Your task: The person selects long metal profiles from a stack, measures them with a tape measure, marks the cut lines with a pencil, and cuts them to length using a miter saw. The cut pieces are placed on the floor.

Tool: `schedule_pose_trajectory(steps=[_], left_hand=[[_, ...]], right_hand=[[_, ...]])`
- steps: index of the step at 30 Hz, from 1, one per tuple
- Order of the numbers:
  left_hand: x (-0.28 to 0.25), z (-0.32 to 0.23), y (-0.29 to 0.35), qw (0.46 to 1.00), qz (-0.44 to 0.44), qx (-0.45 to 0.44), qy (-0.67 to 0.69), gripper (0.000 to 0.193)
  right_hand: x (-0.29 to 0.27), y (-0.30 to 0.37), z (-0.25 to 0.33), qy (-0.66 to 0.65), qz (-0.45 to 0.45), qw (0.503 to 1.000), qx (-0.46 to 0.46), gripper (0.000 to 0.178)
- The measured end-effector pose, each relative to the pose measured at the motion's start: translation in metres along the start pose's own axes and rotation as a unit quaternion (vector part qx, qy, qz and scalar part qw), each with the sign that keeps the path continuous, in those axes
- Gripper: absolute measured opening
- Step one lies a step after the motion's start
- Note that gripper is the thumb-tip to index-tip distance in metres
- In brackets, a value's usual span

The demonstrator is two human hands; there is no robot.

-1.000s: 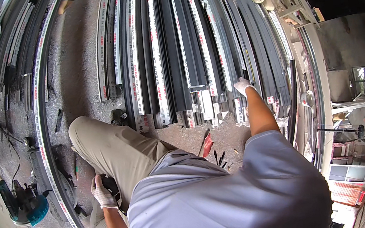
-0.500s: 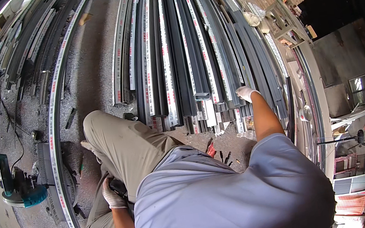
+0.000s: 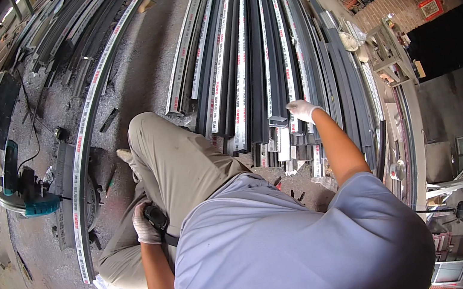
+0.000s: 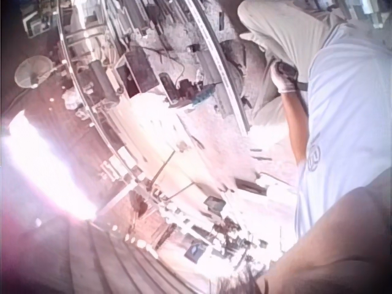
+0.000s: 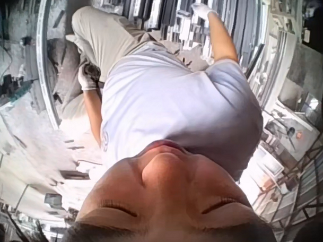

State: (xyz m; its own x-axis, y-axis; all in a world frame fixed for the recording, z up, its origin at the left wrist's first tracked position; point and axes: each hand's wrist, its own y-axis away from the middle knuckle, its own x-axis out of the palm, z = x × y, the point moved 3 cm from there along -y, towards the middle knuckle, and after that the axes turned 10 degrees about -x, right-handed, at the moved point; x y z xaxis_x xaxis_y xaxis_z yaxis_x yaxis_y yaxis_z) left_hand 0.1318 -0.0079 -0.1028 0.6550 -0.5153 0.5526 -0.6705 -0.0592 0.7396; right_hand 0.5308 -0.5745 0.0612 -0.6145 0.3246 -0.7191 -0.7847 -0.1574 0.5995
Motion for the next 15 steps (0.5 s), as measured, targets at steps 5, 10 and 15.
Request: schedule_pose_trajectory(steps=[5, 10, 15], left_hand=[[-0.008, 0.000, 0.004, 0.997, -0.052, 0.031, -0.042, 0.026], [-0.015, 0.000, 0.003, 0.997, -0.064, 0.025, -0.032, 0.028], [0.016, -0.009, 0.016, 0.992, -0.083, 0.058, -0.078, 0.031]], right_hand=[[-0.001, -0.017, 0.088, 0.007, 0.022, 0.997, -0.071, 0.043], [0.003, -0.048, 0.075, -0.015, 0.003, 0.995, -0.096, 0.044], [0.010, -0.036, 0.053, 0.098, 0.013, 0.995, -0.033, 0.055]])
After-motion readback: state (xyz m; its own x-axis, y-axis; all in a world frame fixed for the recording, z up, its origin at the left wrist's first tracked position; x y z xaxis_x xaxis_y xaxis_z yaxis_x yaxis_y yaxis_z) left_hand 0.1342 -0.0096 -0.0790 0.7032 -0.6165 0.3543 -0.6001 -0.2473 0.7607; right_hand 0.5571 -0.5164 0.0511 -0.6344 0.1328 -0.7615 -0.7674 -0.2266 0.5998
